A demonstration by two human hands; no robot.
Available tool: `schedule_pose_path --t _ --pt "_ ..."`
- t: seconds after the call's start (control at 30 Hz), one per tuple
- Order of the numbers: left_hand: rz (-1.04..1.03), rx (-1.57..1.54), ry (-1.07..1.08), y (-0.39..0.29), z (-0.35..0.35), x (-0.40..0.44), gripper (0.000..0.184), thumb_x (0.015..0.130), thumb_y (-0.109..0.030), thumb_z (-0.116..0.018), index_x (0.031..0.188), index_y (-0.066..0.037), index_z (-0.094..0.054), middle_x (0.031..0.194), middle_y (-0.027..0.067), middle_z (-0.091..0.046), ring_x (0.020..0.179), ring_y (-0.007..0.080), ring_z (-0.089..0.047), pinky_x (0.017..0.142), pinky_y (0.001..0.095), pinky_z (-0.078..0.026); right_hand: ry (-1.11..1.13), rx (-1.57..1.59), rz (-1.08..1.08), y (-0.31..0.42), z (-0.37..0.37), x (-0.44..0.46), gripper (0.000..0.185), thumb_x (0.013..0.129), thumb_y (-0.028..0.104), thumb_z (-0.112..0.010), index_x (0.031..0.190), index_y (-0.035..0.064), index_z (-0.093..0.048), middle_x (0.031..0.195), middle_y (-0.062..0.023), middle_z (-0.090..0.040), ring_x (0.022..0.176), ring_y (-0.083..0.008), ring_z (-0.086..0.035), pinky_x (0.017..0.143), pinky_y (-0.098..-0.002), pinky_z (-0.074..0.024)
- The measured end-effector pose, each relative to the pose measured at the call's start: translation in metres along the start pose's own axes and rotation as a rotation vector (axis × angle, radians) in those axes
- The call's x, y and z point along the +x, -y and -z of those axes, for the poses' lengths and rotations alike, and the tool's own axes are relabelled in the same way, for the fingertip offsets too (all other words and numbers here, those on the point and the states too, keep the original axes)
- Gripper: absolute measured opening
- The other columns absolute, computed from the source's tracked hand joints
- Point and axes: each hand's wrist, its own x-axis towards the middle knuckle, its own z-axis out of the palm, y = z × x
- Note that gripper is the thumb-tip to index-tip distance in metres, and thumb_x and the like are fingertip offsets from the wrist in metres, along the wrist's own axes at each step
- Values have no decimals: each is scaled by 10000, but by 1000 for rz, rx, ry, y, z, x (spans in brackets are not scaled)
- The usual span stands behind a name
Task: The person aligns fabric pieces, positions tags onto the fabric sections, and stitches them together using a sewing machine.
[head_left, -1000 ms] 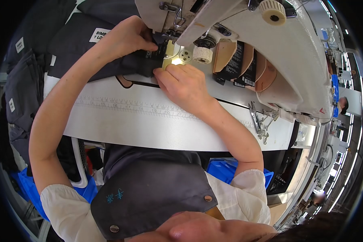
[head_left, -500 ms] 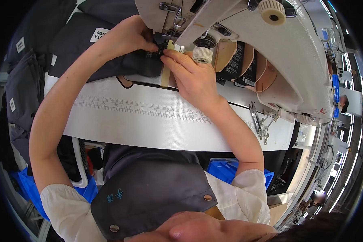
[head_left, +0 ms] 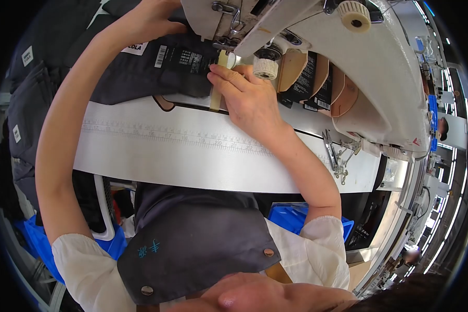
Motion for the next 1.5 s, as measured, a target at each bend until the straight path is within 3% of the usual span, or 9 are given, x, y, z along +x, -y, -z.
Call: schedule_pose_path --t 0.23,0.43,0.7,0.8,0.9,1.0,1.13,1.33,1.5 --pt "-558 581 -311 -74 20 -31 120 726 -45 -626 845 -51 -620 882 74 -610 910 235 -577 979 447 -344 14 -16 -10 0 -2 -2 303 665 -20 -615 962 30 -640 1079 -33 -618 859 -207 -565 604 -317 -451" --pt "-280 569 -203 -102 -17 -90 433 724 -105 -577 1153 -165 -563 1292 18 -474 1179 156 -464 1070 482 -186 51 -29 -34 3 3 -1 248 676 11 -624 922 39 -642 945 -29 -623 917 -227 -554 691 -343 -419" --pt "-468 663 -48 -121 -24 -63 466 758 -121 -587 1217 -106 -510 918 39 -624 1054 199 -542 1073 522 -186 13 -40 -14 2 2 -1 293 643 16 -622 934 43 -645 950 -24 -612 900 -222 -532 726 -336 -415" --pt "-223 383 180 -127 -7 -56 394 795 -148 -583 1181 -90 -534 939 79 -623 970 245 -578 1021 436 -312 16 -36 -22 2 2 -2 299 668 16 -617 964 52 -640 1036 -22 -624 921 -216 -553 717 -335 -418" --pt "99 139 251 -123 -1 -41 338 814 -179 -585 1137 -84 -559 942 104 -617 905 289 -585 884 370 -424 2 -36 -13 2 0 -1 327 638 23 -613 963 38 -650 1004 -20 -621 900 -217 -522 757 -332 -416" --pt "-254 162 101 -97 -8 -39 327 816 -195 -597 1133 -115 -586 758 123 -595 686 303 -572 636 374 -440 -16 -46 -5 2 -1 -1 329 632 29 -607 957 32 -658 977 -21 -623 889 -217 -508 775 -331 -416" --pt "-7 109 315 -112 7 -34 149 786 -106 -607 931 -72 -611 869 79 -626 802 279 -592 701 360 -452 -19 -48 -3 2 -1 -1 315 648 33 -600 958 33 -659 978 -21 -626 889 -213 -510 777 -328 -417" --pt "-352 282 84 -90 -4 -49 147 727 -152 -645 805 -64 -557 887 55 -583 998 228 -539 1032 457 -301 -13 -50 -4 2 -1 -3 319 641 26 -602 955 30 -660 1013 -28 -625 910 -213 -515 808 -329 -413" --pt "-364 317 89 -106 2 -68 391 635 -282 -744 911 -51 -590 903 73 -574 901 248 -553 971 458 -340 8 -24 -12 3 1 -2 361 616 19 -617 976 20 -649 1051 -39 -614 941 -228 -510 839 -340 -409"
